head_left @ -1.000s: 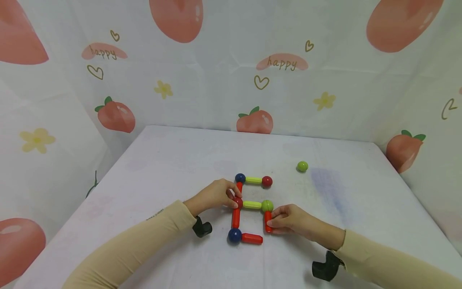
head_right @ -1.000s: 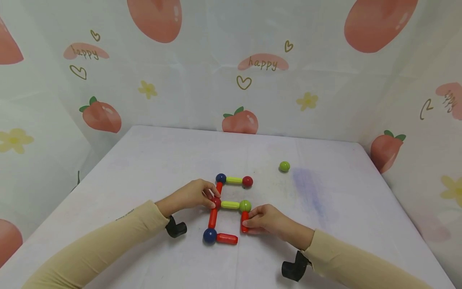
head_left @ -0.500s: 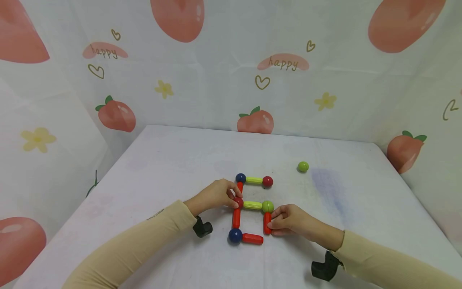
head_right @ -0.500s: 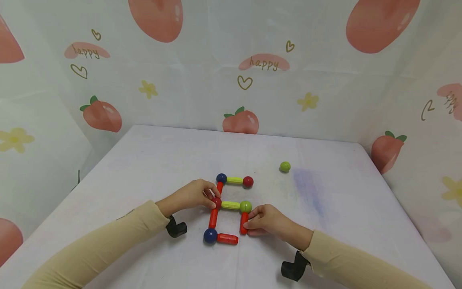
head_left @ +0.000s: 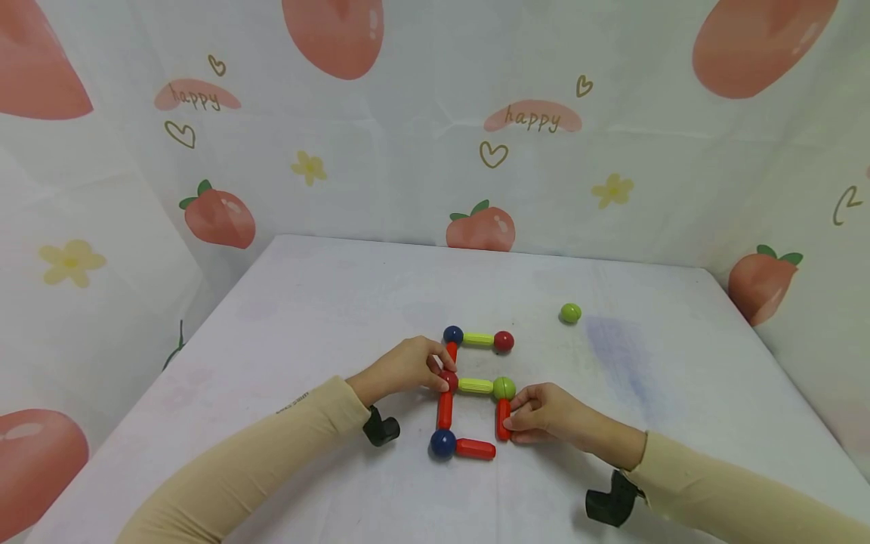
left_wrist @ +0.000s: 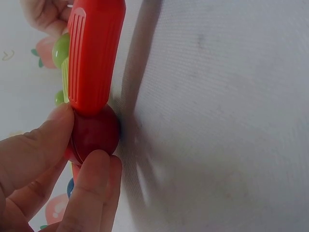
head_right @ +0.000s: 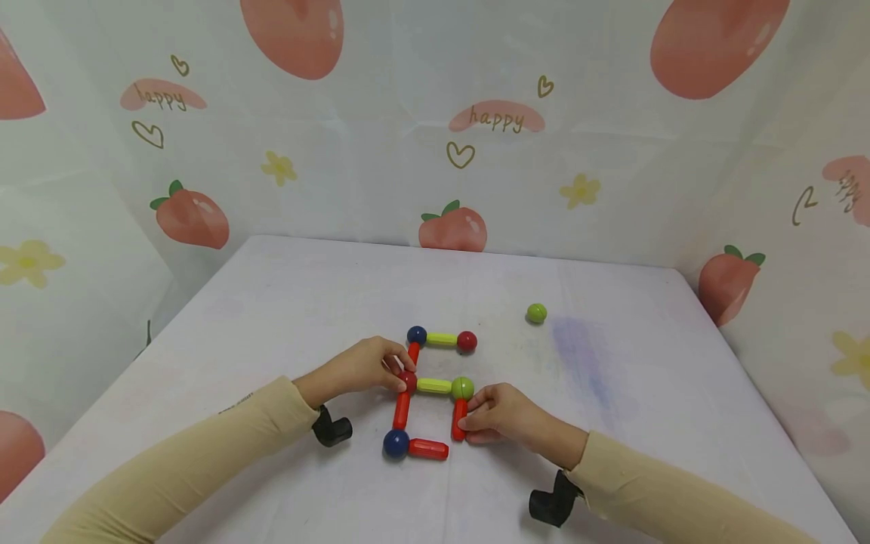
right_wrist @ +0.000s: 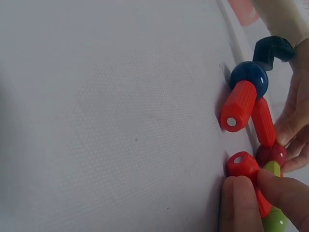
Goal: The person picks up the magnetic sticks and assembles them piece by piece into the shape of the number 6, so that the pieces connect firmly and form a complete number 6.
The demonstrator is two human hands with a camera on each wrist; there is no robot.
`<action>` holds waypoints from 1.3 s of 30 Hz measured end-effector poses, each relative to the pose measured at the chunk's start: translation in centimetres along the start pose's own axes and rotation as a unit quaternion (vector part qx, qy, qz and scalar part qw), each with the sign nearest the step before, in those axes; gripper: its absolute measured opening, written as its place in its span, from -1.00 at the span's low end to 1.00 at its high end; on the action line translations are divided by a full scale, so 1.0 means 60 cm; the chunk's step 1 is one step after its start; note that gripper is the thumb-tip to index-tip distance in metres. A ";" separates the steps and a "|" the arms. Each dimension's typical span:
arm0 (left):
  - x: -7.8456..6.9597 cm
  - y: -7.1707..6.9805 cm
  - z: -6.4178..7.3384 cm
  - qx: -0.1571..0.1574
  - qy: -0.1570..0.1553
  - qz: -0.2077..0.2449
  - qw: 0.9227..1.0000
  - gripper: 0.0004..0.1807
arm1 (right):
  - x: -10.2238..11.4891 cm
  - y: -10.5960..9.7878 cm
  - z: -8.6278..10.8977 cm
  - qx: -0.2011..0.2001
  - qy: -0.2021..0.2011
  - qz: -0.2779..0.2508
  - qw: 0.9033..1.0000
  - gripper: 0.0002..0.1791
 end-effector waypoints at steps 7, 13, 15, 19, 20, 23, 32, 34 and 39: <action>-0.001 -0.002 0.001 0.002 0.000 0.001 1.000 -0.74 | 0.006 -0.001 0.001 0.015 -0.014 0.007 1.000 -0.73; -0.001 -0.003 0.002 0.002 -0.001 0.000 1.000 -0.74 | 0.008 0.000 0.001 0.018 -0.017 0.007 1.000 -0.73; -0.001 -0.003 0.002 0.002 0.000 0.000 1.000 -0.74 | 0.009 0.000 0.001 0.017 -0.017 0.006 1.000 -0.73; -0.001 -0.003 0.001 0.001 0.000 0.001 1.000 -0.75 | 0.010 0.000 0.002 0.015 -0.016 0.007 1.000 -0.73; -0.001 -0.003 0.001 0.001 0.000 0.001 1.000 -0.75 | 0.010 0.000 0.002 0.015 -0.015 0.008 1.000 -0.73; -0.001 -0.003 0.000 0.001 0.001 0.000 1.000 -0.75 | 0.010 0.000 0.002 0.012 -0.012 0.009 1.000 -0.73; 0.000 0.000 0.000 0.002 0.001 -0.002 1.000 -0.75 | 0.008 -0.006 0.006 0.008 0.000 0.015 1.000 -0.67; 0.000 0.000 0.000 0.002 0.002 -0.001 1.000 -0.75 | 0.009 -0.012 0.008 0.007 -0.001 0.026 1.000 -0.65; -0.001 0.000 0.001 0.003 0.002 0.000 1.000 -0.76 | 0.021 -0.040 0.008 -0.003 -0.015 0.038 0.999 -0.59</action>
Point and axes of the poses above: each hand's wrist, its own z-axis away from the middle knuckle, its own y-axis out of the palm, x = y × z, the point moved 8 cm from there along -z, towards the middle knuckle, and after that the axes turned 11 degrees about -y, right-handed, at the moved point
